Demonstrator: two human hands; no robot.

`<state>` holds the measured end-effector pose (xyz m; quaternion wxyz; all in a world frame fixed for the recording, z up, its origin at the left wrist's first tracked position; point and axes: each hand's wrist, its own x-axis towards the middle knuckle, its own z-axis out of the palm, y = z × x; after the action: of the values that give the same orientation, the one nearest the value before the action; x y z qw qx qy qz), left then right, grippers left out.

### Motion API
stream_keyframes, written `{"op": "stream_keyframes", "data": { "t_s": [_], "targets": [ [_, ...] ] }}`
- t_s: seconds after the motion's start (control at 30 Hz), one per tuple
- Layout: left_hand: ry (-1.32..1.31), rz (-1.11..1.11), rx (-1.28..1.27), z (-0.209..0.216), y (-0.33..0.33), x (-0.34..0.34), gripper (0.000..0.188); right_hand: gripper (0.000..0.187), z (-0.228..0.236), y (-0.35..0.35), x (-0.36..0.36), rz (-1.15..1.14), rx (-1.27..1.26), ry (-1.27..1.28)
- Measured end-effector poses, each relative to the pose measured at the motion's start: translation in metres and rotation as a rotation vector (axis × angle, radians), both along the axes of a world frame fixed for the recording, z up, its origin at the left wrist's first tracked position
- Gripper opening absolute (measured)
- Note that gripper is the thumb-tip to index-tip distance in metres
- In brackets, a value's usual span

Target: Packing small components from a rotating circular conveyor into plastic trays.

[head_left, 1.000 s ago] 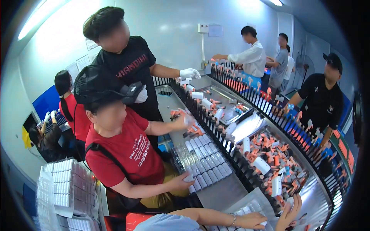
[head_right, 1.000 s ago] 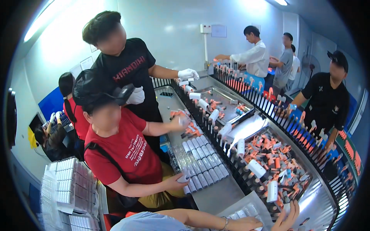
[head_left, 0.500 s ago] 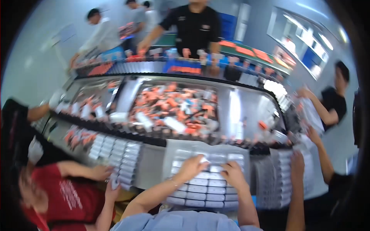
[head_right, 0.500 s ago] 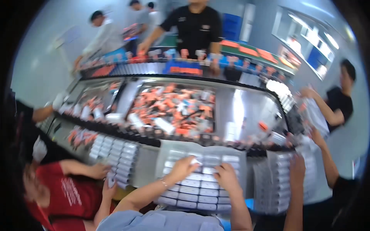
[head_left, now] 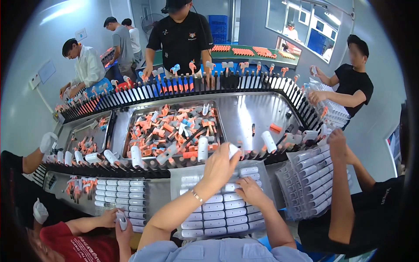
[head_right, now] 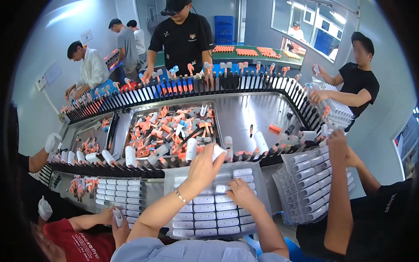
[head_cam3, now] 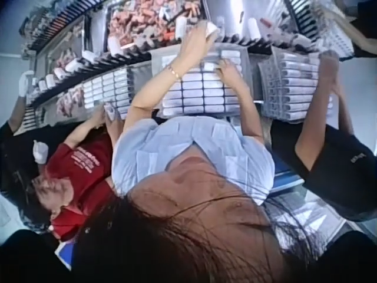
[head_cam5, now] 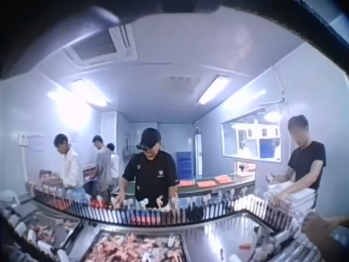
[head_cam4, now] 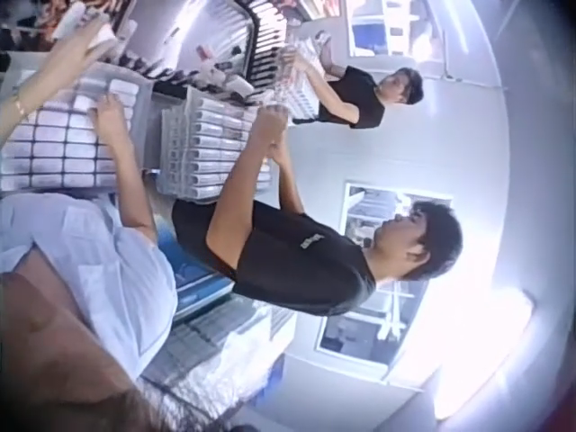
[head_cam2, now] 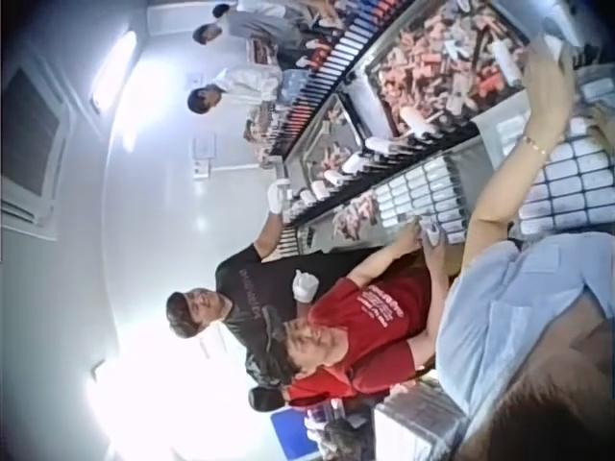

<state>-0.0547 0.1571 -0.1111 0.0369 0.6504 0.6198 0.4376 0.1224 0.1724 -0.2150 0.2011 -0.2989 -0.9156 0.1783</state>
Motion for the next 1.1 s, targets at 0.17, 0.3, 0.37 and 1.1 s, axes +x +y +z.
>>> {"op": "stream_keyframes", "data": {
  "t_s": [0.17, 0.3, 0.37, 1.1],
  "targets": [
    [0.088, 0.144, -0.273, -0.008, 0.049, -0.005, 0.035, 0.031, 0.014, -0.008, 0.011, -0.18, -0.24, 0.225],
    [0.241, 0.187, -0.279, -0.025, 0.06, -0.031, 0.034, 0.028, 0.053, 0.011, 0.044, -0.201, -0.034, 0.345],
    [0.24, 0.221, -0.269, -0.025, 0.053, -0.041, 0.036, 0.03, 0.07, 0.033, 0.056, -0.283, 0.038, 0.37],
    [0.254, 0.737, 0.36, -0.03, -0.046, -0.124, 0.048, 0.057, 0.112, 0.094, -0.104, -0.061, -0.051, -0.393]
  ]
}}
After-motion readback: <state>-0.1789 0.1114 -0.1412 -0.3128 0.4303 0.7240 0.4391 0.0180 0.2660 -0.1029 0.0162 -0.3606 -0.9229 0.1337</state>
